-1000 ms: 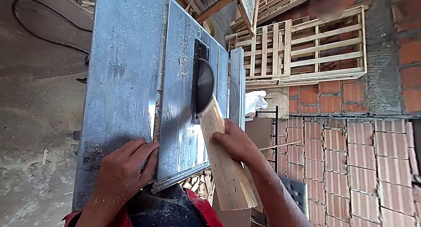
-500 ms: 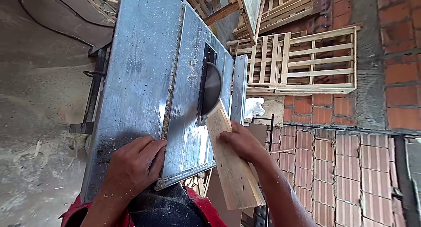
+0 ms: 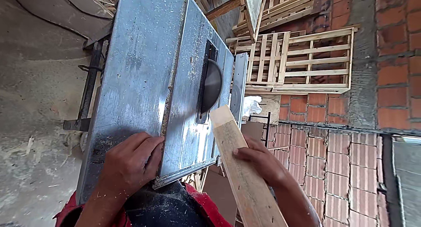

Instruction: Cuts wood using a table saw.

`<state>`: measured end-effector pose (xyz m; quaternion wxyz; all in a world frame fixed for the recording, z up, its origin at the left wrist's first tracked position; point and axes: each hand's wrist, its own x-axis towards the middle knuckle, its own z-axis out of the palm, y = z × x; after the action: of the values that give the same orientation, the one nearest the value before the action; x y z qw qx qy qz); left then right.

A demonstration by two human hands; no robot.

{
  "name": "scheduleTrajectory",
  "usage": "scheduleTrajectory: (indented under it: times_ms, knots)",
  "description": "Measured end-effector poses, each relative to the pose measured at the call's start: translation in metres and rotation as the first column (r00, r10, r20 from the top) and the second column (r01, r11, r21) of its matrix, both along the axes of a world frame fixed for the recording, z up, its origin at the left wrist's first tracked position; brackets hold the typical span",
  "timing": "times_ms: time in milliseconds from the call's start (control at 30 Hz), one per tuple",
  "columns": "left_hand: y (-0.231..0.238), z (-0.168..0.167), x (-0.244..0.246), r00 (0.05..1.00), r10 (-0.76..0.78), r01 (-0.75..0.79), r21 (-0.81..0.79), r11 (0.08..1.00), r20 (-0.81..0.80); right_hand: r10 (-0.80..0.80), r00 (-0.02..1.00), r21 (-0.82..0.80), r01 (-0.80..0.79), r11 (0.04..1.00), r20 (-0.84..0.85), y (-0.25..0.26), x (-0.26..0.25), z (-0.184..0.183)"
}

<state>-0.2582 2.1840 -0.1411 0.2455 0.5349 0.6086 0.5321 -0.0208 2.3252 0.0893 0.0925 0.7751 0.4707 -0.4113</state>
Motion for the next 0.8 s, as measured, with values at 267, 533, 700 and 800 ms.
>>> scheduleTrajectory:
  times_ms: [267, 533, 700, 800]
  knots:
    - [-0.001, -0.009, -0.002, 1.000, 0.003, -0.003, -0.007, 1.000, -0.028, 0.163, 0.824, 0.111, -0.122, 0.986, -0.543, -0.022, 0.085, 0.002]
    - [0.001, -0.007, -0.008, 0.991, -0.015, 0.013, -0.015, 1.000, -0.135, 0.281, 0.616, 0.278, -0.103, 0.955, -0.736, -0.058, 0.124, -0.051]
    - [-0.012, 0.001, -0.002, 0.989, -0.142, 0.144, -0.041, 0.989, 0.031, 0.339, 0.512, 0.307, -0.149, 0.940, -0.789, -0.060, 0.114, -0.072]
    - [-0.044, 0.034, 0.030, 0.882, -0.350, 0.393, -0.083, 0.916, 0.315, 0.385, 0.341, 0.337, -0.192, 0.922, -0.858, -0.063, 0.042, -0.072]
